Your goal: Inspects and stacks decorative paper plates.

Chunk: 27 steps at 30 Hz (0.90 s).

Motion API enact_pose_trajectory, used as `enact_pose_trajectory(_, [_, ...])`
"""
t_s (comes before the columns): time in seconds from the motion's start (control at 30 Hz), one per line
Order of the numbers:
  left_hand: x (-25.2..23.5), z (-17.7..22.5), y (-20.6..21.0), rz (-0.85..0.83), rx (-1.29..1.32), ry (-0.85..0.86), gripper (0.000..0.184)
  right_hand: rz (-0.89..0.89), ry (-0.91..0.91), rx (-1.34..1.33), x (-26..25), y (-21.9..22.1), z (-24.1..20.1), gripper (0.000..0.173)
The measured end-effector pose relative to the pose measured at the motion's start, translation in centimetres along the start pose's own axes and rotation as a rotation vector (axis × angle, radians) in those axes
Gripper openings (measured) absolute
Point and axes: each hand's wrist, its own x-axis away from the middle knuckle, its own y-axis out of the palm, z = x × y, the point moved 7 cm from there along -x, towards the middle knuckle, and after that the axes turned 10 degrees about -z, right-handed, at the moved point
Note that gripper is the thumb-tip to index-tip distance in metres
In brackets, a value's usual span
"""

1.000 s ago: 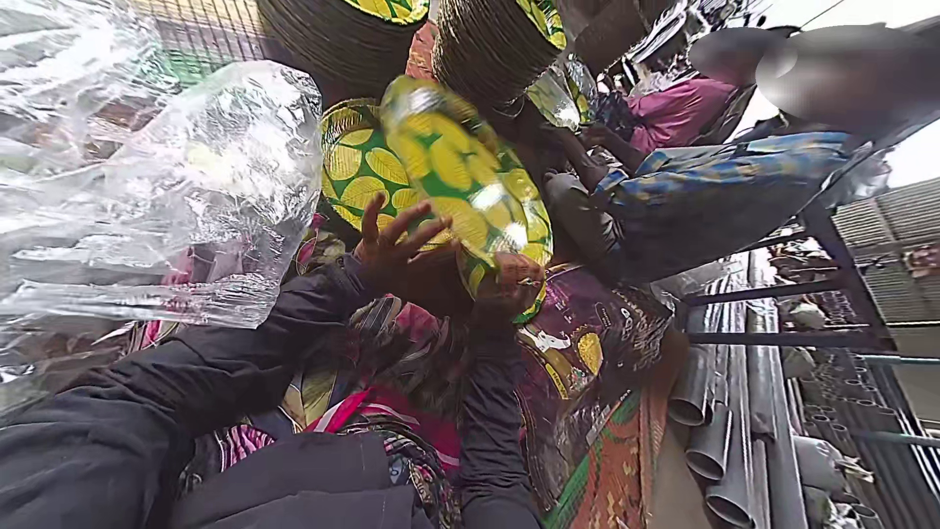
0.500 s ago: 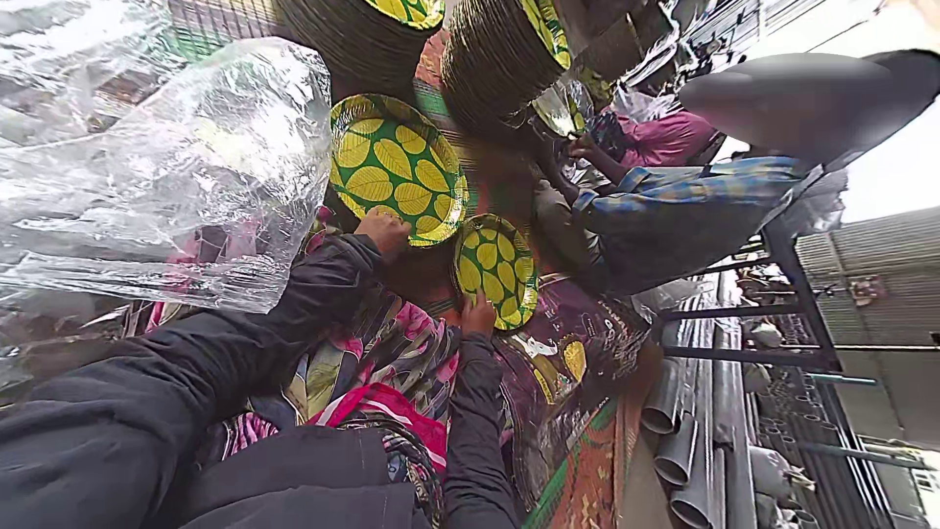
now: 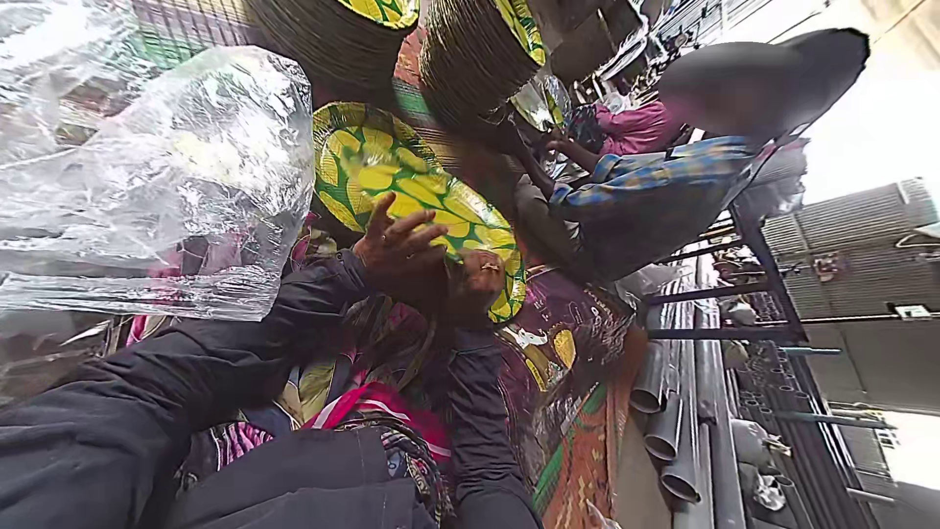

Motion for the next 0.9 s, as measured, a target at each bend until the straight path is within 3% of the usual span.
enact_pose_trajectory(0.07, [-0.3, -2.0, 0.7, -0.096, 0.008, -0.14, 0.03, -0.029, 0.07, 0.115, -0.3, -0.7, 2.2, 0.018])
enact_pose_trajectory(0.17, [1.2, -5.7, 4.2, -0.569, 0.165, -0.45, 0.075, -0.175, 0.251, 0.194, 0.1, 0.9, 7.2, 0.026])
enact_pose_trajectory(0.2, [2.3, -6.6, 5.5, -0.725, 0.197, -0.553, 0.079, -0.274, 0.336, 0.195, 1.1, 2.0, 8.7, 0.029])
enact_pose_trajectory(0.27, [4.6, -7.7, 7.8, -1.008, 0.188, -0.693, 0.053, -0.6, 0.549, 0.165, 3.7, 4.8, 10.8, 0.034])
enact_pose_trajectory(0.33, [5.8, -7.6, 9.2, -1.183, 0.171, -0.749, 0.025, -1.004, 0.669, 0.152, 7.2, 7.7, 10.5, 0.037])
enact_pose_trajectory(0.4, [5.5, -7.3, 9.3, -1.241, 0.181, -0.751, 0.024, -1.251, 0.696, 0.092, 10.3, 10.2, 9.1, 0.047])
enact_pose_trajectory(0.5, [5.6, -7.0, 9.7, -1.275, 0.133, -0.715, 0.024, -1.142, 0.733, -0.051, 11.7, 11.1, 7.5, 0.064])
enact_pose_trajectory(0.6, [5.8, -6.4, 9.9, -1.357, 0.106, -0.642, 0.023, -0.856, 0.62, -0.142, 9.1, 9.8, 5.9, 0.062])
enact_pose_trajectory(0.7, [4.5, -5.7, 9.1, -1.26, 0.139, -0.51, 0.018, -0.558, 0.399, -0.218, 5.2, 8.0, 3.2, 0.066])
enact_pose_trajectory(0.8, [2.5, -3.5, 6.5, -0.782, 0.096, -0.222, 0.01, -0.402, 0.2, -0.216, 2.0, 6.5, 0.3, 0.073])
enact_pose_trajectory(0.9, [0.7, -0.2, 3.0, -0.386, -0.016, 0.008, 0.011, -0.425, 0.174, -0.235, -0.4, 5.0, -1.9, 0.052])
